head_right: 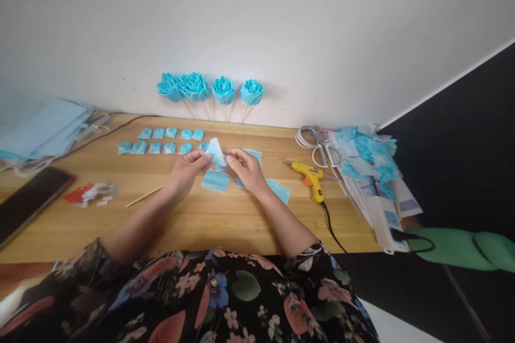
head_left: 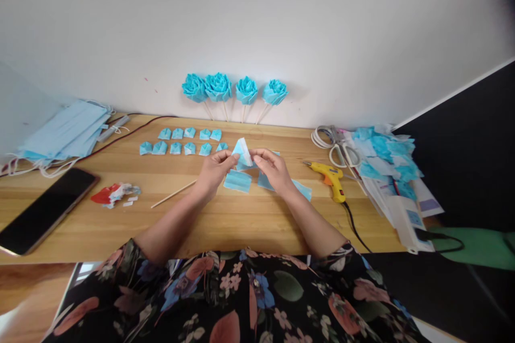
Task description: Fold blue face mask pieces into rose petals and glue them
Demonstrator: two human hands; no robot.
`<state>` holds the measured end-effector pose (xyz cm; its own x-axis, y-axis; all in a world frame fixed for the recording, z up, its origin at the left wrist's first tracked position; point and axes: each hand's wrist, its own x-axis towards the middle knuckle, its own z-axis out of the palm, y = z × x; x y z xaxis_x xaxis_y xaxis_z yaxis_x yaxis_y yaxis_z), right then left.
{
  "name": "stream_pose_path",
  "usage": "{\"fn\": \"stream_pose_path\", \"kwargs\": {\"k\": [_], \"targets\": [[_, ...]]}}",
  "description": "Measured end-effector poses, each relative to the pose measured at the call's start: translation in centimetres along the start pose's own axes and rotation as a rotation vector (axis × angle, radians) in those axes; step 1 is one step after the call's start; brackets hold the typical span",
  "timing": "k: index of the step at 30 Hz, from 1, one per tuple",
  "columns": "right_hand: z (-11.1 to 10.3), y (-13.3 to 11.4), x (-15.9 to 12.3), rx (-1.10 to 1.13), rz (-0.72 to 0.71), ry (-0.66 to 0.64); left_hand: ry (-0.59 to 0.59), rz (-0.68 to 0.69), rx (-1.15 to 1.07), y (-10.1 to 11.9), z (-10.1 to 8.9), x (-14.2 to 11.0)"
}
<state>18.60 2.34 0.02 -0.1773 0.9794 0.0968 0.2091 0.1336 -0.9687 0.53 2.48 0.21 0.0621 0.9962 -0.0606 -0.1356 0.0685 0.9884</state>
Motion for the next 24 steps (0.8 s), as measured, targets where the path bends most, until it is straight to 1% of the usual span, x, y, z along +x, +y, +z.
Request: {"fn": "stream_pose_path", "kwargs": {"k": [3,6,12,16,20,24], "targets": [[-0.03,-0.29,-0.02,0.017,0.012,-0.023,-0.002,-0.004,-0.007,-0.08,0.01,0.01],[0.26,-0.17,-0.12,0.018,-0.014,-0.050,-0.009,0.005,-0.011,-0.15,0.01,0.03],[0.47,0.43,-0.12,-0.054,-0.025,-0.075,-0.064,0.009,0.042,-0.14,0.05,0.00],[0.34,0.24,-0.06,-0.106,-0.030,-0.060,-0.081,0.014,0.082,0.01,0.11,-0.07],[0.35,0.26,-0.01,-0.115,-0.046,-0.030,-0.097,0.008,0.047,0.24,0.33,-0.21],[0.35,0.49,0.01,-0.099,-0.046,-0.056,-0.105,-0.005,0.029,0.25,0.38,-0.29]]}}
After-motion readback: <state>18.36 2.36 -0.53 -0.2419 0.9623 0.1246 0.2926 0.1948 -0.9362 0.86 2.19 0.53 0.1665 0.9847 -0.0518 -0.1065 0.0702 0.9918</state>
